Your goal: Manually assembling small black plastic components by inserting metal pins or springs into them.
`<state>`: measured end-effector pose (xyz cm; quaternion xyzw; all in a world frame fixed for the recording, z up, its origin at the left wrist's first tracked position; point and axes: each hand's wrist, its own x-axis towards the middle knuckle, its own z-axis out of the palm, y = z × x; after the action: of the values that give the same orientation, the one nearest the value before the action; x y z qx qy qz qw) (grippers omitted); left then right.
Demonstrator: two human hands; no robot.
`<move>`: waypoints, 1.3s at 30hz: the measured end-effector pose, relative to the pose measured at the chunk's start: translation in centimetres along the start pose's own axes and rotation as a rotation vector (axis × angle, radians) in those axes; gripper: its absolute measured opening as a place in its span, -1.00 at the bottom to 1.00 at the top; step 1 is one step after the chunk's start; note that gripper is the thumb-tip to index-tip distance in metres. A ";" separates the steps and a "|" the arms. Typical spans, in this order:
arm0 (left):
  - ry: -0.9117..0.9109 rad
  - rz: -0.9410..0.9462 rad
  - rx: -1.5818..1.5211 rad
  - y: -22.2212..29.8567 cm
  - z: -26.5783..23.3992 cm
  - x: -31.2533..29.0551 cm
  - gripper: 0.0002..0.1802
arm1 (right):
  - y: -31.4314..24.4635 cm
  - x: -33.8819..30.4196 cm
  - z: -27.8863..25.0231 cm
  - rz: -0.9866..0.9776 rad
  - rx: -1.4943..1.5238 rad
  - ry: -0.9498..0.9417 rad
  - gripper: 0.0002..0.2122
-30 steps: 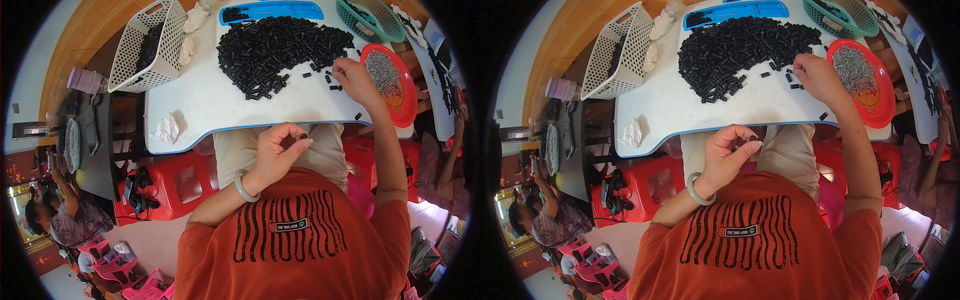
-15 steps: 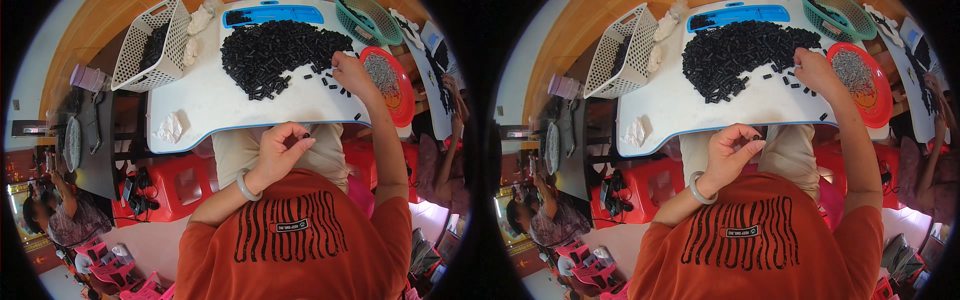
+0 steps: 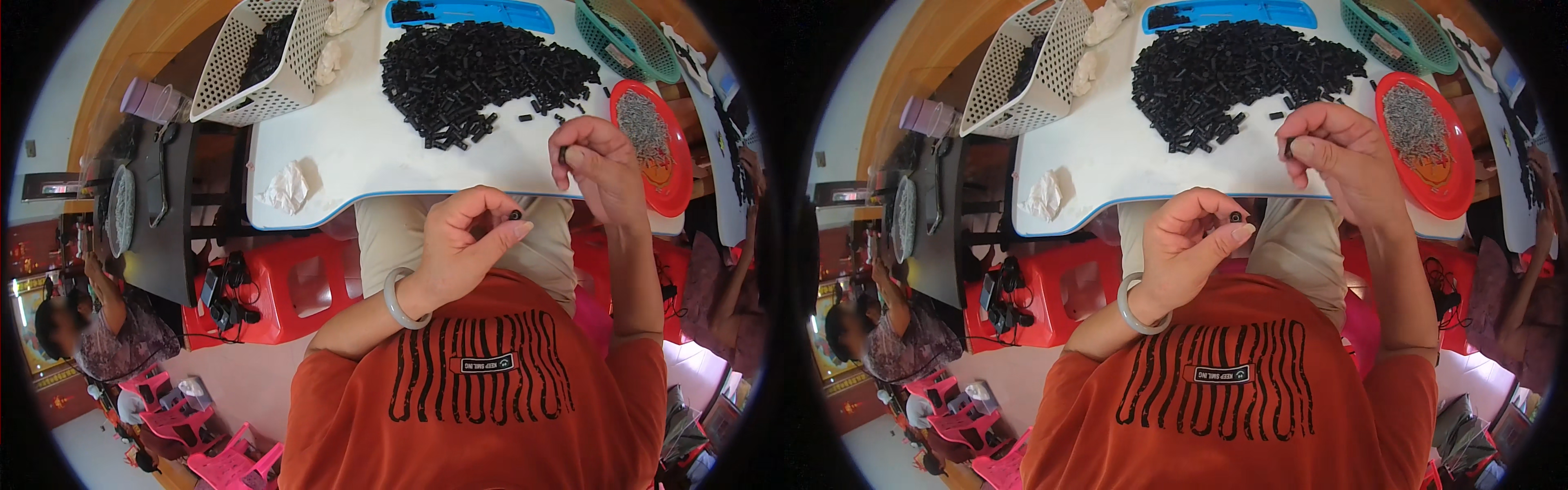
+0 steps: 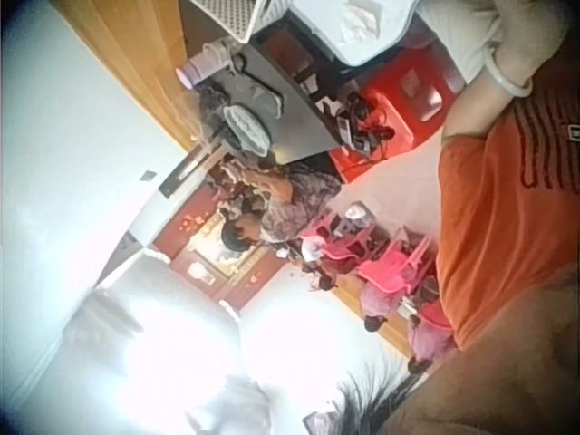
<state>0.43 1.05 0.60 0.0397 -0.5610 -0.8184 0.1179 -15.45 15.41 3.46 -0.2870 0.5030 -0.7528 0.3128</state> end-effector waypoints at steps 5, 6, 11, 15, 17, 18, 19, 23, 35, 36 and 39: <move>-0.090 0.052 0.011 2.3 0.2 -0.7 -0.85 | -0.3 -1.2 3.3 -0.027 0.117 -0.106 -0.84; -0.082 0.049 0.012 2.6 0.1 -0.8 -0.85 | -0.4 -1.3 3.6 -0.021 0.121 -0.109 -0.84; -0.138 0.102 0.031 3.1 -0.1 -1.2 -0.83 | -1.1 -2.0 5.8 -0.184 0.012 -0.120 -0.86; -0.162 0.054 -0.064 3.2 -0.1 -1.5 -0.81 | -1.8 -2.7 6.9 -0.299 -0.110 -0.100 -0.87; -0.168 0.043 -0.106 3.3 -0.2 -1.6 -0.80 | -2.1 -2.9 7.1 -0.316 -0.218 -0.123 -0.88; -0.168 0.042 -0.107 3.4 -0.1 -1.6 -0.80 | -2.1 -3.0 7.2 -0.315 -0.218 -0.123 -0.88; -0.174 0.036 -0.168 3.5 0.0 -1.7 -0.79 | -2.2 -3.1 7.3 -0.326 -0.253 -0.123 -0.88; -0.171 0.055 -0.265 3.8 0.4 -1.9 -0.79 | -2.0 -3.3 7.8 -0.313 -0.334 -0.116 -0.87; -0.143 0.039 -0.185 4.4 0.6 -2.5 -0.83 | -2.7 -3.1 7.8 -0.351 -0.402 -0.162 -0.88; -0.142 0.039 -0.185 4.4 0.5 -2.5 -0.83 | -2.8 -3.1 7.8 -0.351 -0.402 -0.162 -0.88; -0.145 0.046 0.018 4.7 0.1 -2.5 -0.86 | -3.0 -3.2 8.0 -0.348 -0.463 -0.165 -0.88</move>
<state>3.56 0.15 4.85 -0.0314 -0.5761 -0.8112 0.0957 -7.98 14.12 8.52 -0.4929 0.5773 -0.6346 0.1450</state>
